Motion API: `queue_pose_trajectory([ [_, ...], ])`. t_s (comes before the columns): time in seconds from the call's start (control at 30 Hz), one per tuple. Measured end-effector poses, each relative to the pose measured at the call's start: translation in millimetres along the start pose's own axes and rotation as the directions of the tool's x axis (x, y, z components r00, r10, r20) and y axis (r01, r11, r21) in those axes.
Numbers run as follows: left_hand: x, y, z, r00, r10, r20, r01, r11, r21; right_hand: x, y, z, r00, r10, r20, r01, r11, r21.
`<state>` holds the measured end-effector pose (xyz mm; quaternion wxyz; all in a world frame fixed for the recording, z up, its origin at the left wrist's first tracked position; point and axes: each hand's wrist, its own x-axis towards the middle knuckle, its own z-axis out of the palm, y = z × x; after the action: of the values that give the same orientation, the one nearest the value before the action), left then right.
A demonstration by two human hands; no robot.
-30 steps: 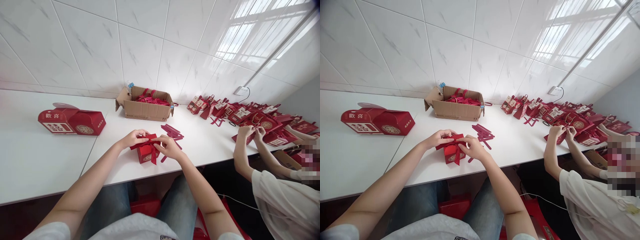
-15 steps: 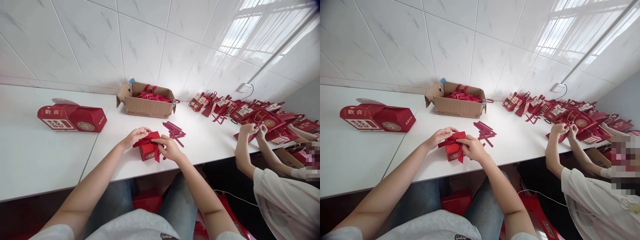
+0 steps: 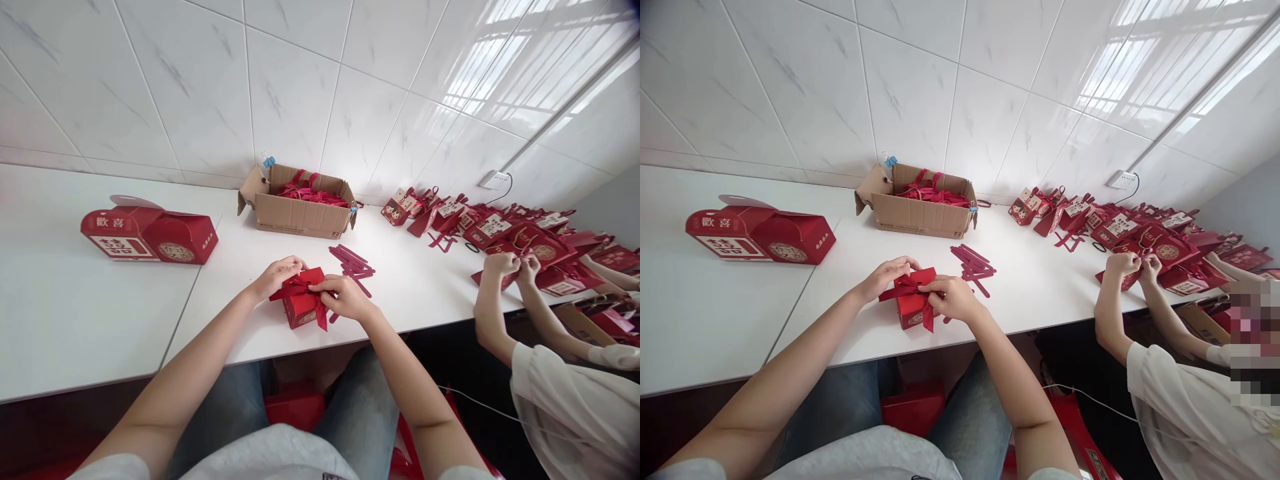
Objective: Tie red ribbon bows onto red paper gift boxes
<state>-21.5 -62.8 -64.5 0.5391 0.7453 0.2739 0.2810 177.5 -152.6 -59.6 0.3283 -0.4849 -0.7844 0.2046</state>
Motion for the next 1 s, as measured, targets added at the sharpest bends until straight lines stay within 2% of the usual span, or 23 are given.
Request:
queue_pose_trajectory([
  [0.13,-1.0,0.0,0.2,0.999,-0.003,0.046,0.005,0.999,-0.043,-4.2,7.0,-4.5,0.999,-0.018,-0.048,0.021,0.998,0.066],
  [0.23,-2.3,0.9,1.5,0.998,-0.015,0.058,0.019,0.998,-0.063,-10.3,14.5,-6.5,0.993,0.066,-0.098,-0.039,0.968,0.249],
  [0.4,-2.8,-2.0,2.7,0.999,-0.008,0.036,0.009,0.999,-0.038,-13.7,19.8,-3.9,0.993,0.109,-0.039,-0.078,0.880,0.469],
  [0.53,-2.9,-2.9,-1.7,0.997,0.074,0.009,-0.074,0.990,0.121,-8.8,17.3,0.3,0.991,0.130,-0.038,-0.092,0.850,0.519],
  [0.6,-3.8,0.7,-3.5,0.990,0.133,-0.041,-0.121,0.968,0.221,-6.2,15.7,1.6,0.988,0.149,-0.046,-0.103,0.848,0.520],
  [0.7,-6.2,11.7,-1.2,0.967,0.236,-0.100,-0.183,0.909,0.374,-3.6,12.8,2.7,0.981,0.184,-0.065,-0.121,0.835,0.537],
  [0.77,-7.6,20.8,4.2,0.956,0.284,-0.070,-0.219,0.853,0.474,-2.6,10.5,3.1,0.976,0.202,-0.078,-0.128,0.831,0.542],
  [0.9,-8.4,32.6,16.5,0.957,0.290,-0.016,-0.217,0.750,0.624,-2.2,5.9,3.9,0.966,0.235,-0.106,-0.135,0.813,0.566],
  [1.0,-7.7,30.8,20.7,0.964,0.266,-0.012,-0.191,0.721,0.667,-2.6,5.8,4.9,0.960,0.253,-0.116,-0.132,0.781,0.611],
])
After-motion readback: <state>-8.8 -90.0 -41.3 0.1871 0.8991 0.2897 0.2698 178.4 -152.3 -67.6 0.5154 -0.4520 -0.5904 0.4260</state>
